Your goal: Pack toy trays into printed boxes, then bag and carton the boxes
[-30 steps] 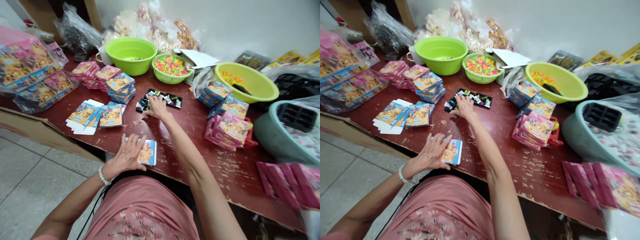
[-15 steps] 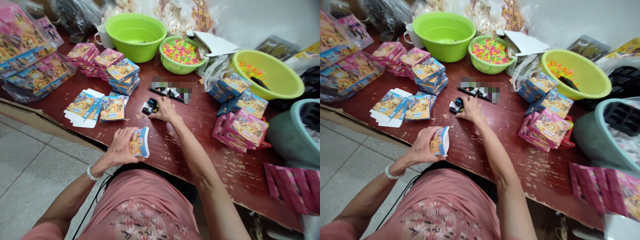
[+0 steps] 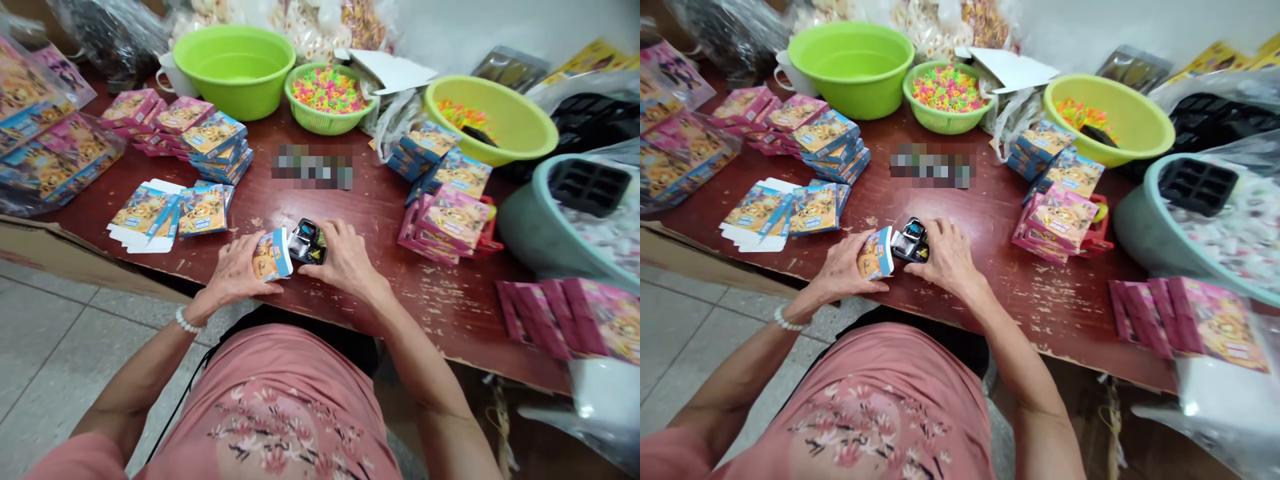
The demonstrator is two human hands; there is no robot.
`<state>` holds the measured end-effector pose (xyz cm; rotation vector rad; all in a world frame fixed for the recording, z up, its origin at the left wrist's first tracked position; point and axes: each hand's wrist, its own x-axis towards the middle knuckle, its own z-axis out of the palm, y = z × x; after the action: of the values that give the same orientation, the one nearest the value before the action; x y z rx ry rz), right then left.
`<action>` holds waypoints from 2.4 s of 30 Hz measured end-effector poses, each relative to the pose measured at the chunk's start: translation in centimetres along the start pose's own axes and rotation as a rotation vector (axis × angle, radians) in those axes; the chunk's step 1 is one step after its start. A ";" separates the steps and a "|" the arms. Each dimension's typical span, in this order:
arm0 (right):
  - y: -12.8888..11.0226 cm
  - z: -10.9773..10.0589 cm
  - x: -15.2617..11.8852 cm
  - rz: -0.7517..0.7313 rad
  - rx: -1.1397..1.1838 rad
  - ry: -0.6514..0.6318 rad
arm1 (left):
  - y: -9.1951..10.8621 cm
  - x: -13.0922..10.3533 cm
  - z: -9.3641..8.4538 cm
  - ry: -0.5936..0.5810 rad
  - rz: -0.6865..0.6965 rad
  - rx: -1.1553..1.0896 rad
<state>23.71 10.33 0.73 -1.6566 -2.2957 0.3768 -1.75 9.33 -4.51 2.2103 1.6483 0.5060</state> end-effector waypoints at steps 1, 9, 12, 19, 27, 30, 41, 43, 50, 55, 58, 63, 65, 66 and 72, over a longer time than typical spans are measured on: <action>-0.1 0.2 -0.6 0.004 0.005 -0.004 | 0.3 0.0 0.1 -0.007 0.006 0.021; 0.6 2.9 -2.5 -0.080 0.140 -0.036 | 1.1 0.8 0.2 -0.111 0.087 0.173; 1.6 4.1 -2.2 -0.125 0.150 -0.049 | 1.3 1.3 0.4 -0.199 0.157 0.207; 3.7 5.7 -2.0 -0.202 0.264 -0.071 | 0.9 1.6 1.5 -0.205 0.189 0.239; 3.7 5.5 -2.9 -0.137 0.249 0.033 | -1.0 1.3 1.8 -0.093 0.221 0.199; 3.7 5.5 -2.9 -0.127 0.243 0.039 | -1.3 1.3 1.8 -0.052 0.226 0.193; 3.1 5.8 -1.4 -0.240 0.304 -0.069 | 0.2 1.6 1.8 -0.136 0.246 0.217; 3.5 5.3 -1.7 -0.214 0.310 -0.051 | 0.2 1.4 1.8 -0.139 0.240 0.219; 5.6 5.2 -4.7 0.078 0.573 0.140 | 0.0 1.2 1.9 -0.142 0.233 0.240; 4.9 5.8 -4.8 0.141 0.575 0.151 | 0.1 1.2 1.8 -0.166 0.240 0.252; 4.1 5.9 -4.3 0.228 0.516 0.179 | 0.2 1.0 1.9 -0.159 0.248 0.250; 2.3 7.3 -3.5 0.315 0.816 0.092 | 1.1 0.7 2.3 -0.138 0.260 0.216; 1.5 7.8 -3.6 0.342 1.188 -0.043 | 1.6 0.3 2.4 -0.132 0.272 0.179; 1.1 7.8 -3.8 0.336 1.361 -0.118 | 1.9 0.0 2.3 -0.127 0.277 0.158; -0.7 4.0 -6.6 0.172 1.409 -0.044 | 4.1 -3.3 1.1 0.043 0.308 -0.234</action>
<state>23.62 3.63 -3.23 -0.9964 -1.1768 1.5712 1.33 4.97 -3.81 2.2946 1.1988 0.7889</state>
